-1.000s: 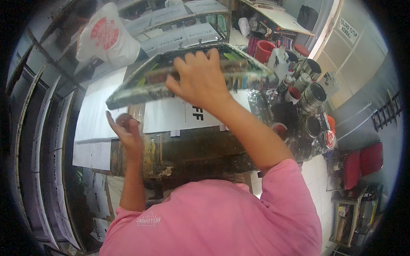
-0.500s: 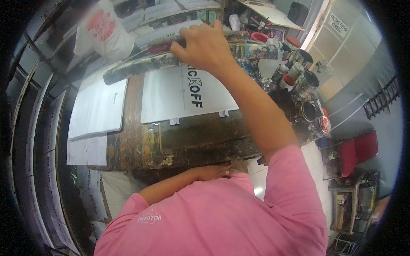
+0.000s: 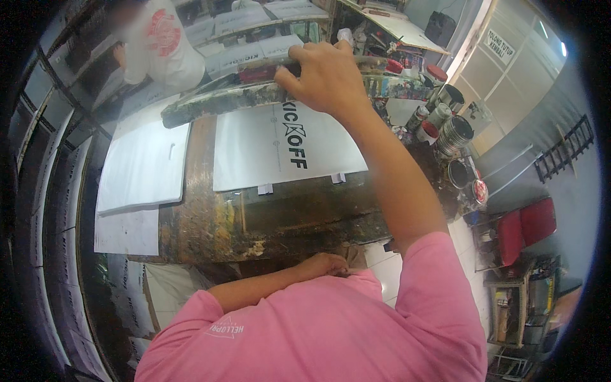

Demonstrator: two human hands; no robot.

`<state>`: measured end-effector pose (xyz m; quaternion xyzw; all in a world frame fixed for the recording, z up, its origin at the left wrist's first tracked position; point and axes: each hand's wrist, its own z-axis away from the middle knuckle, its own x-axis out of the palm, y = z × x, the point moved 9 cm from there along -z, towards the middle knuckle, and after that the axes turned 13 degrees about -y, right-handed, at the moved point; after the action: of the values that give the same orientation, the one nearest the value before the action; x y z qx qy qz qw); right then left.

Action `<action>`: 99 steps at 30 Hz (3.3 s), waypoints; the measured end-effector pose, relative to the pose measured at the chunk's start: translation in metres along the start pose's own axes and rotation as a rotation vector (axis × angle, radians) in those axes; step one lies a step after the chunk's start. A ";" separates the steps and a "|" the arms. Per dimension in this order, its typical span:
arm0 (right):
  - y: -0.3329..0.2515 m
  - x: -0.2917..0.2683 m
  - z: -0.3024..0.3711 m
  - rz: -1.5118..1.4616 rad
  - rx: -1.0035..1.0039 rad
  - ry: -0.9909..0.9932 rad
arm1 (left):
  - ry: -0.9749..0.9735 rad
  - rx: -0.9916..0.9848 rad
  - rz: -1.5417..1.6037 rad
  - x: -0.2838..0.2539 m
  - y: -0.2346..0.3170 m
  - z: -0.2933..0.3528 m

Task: The person performs manual screen printing on plastic bags by placing a bag on a flat surface, lowering a screen, and using a squeegee to apply black ink across the stencil.

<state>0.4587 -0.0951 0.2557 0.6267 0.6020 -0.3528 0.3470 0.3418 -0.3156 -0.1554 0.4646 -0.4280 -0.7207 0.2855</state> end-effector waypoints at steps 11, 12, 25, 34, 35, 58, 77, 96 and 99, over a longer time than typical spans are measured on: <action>0.000 -0.009 -0.006 -0.027 -0.064 0.093 | 0.690 -0.691 -0.189 0.008 -0.029 0.237; 0.000 -0.010 -0.007 -0.034 -0.070 0.106 | 0.705 -0.717 -0.180 0.023 -0.033 0.248; 0.004 -0.007 -0.013 -0.031 -0.089 0.171 | 0.825 -0.939 0.076 0.058 0.006 0.250; 0.001 -0.004 -0.007 -0.063 -0.071 0.141 | 0.802 -0.824 0.232 -0.067 0.065 0.230; 0.001 -0.001 -0.006 -0.086 -0.072 0.102 | 0.884 -0.864 0.204 -0.092 0.061 0.242; 0.017 -0.032 -0.073 -0.060 -0.055 0.003 | 1.528 -0.653 -0.306 -0.312 0.024 0.245; 0.016 -0.031 -0.062 -0.075 -0.080 0.033 | 1.957 -0.665 0.020 -0.274 -0.052 0.350; 0.032 -0.022 -0.057 -0.048 0.052 -0.041 | 1.677 -0.751 0.136 -0.424 -0.196 0.679; 0.027 -0.022 -0.055 -0.065 0.046 -0.051 | 1.763 -0.864 0.013 -0.436 -0.225 0.738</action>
<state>0.4864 -0.0599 0.3035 0.6056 0.6046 -0.3933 0.3362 -0.1596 0.4028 -0.0192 0.6892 0.2366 -0.2088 0.6522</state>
